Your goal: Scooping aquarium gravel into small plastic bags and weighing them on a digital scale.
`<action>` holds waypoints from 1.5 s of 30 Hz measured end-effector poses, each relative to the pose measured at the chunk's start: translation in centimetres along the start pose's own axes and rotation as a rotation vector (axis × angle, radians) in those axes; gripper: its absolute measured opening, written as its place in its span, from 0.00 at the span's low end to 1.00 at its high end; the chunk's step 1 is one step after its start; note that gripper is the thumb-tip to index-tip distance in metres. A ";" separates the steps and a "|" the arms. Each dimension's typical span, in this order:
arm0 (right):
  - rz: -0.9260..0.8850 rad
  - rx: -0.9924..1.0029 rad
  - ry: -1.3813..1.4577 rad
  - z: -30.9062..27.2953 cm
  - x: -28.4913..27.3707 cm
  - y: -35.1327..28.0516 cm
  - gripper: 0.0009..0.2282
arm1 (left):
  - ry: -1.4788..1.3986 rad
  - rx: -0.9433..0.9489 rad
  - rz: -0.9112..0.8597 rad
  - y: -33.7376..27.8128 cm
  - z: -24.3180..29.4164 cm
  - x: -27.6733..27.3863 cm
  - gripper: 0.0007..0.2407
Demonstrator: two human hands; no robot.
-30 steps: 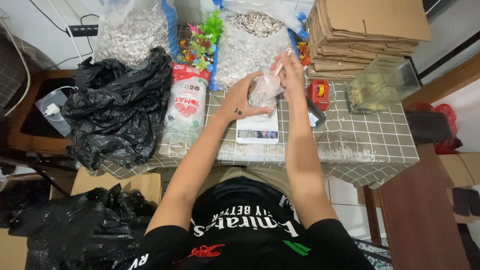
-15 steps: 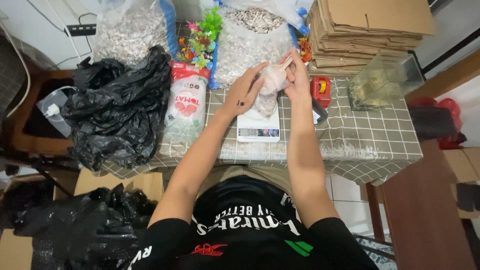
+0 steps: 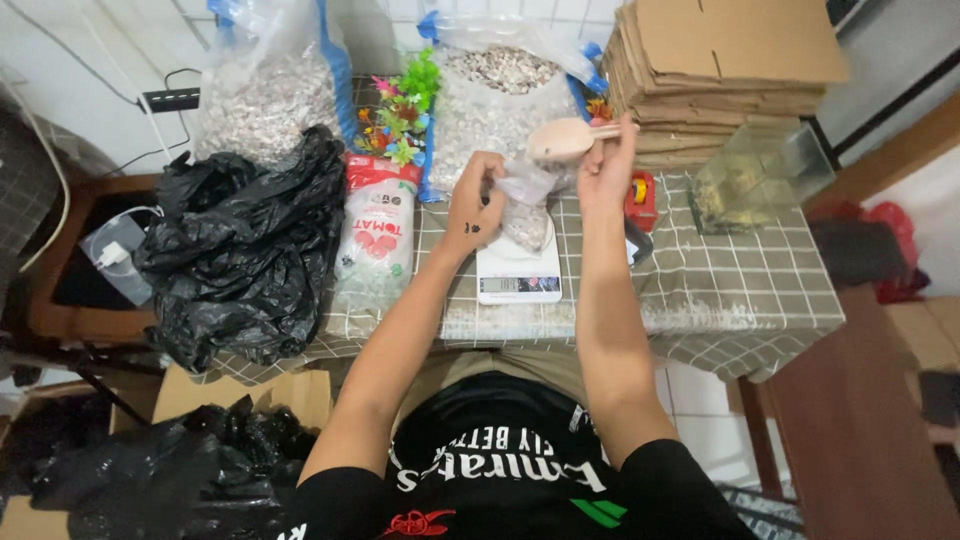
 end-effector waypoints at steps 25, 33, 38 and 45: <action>0.093 -0.367 -0.247 -0.5 -1.1 0.1 0.12 | 0.088 -0.102 0.150 0.1 0.1 -1.0 0.12; -0.026 -0.355 -0.254 0.1 -1.4 0.2 0.12 | 0.093 -0.061 0.093 0.2 0.7 -0.8 0.11; -0.172 -0.269 -0.282 0.4 0.3 -1.1 0.11 | 0.173 -0.094 -0.078 0.5 2.5 -0.4 0.12; -0.237 -0.256 -0.473 2.2 2.2 -2.4 0.14 | 0.153 -0.008 -0.132 0.2 2.0 0.4 0.18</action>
Point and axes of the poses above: each hand's wrist, its own y-axis towards the middle knuckle, its own x-axis out of the palm, z = x × y, the point moved 3 cm from there along y, towards the middle knuckle, and after that the axes turned 11 degrees about x, right-handed, at the moved point
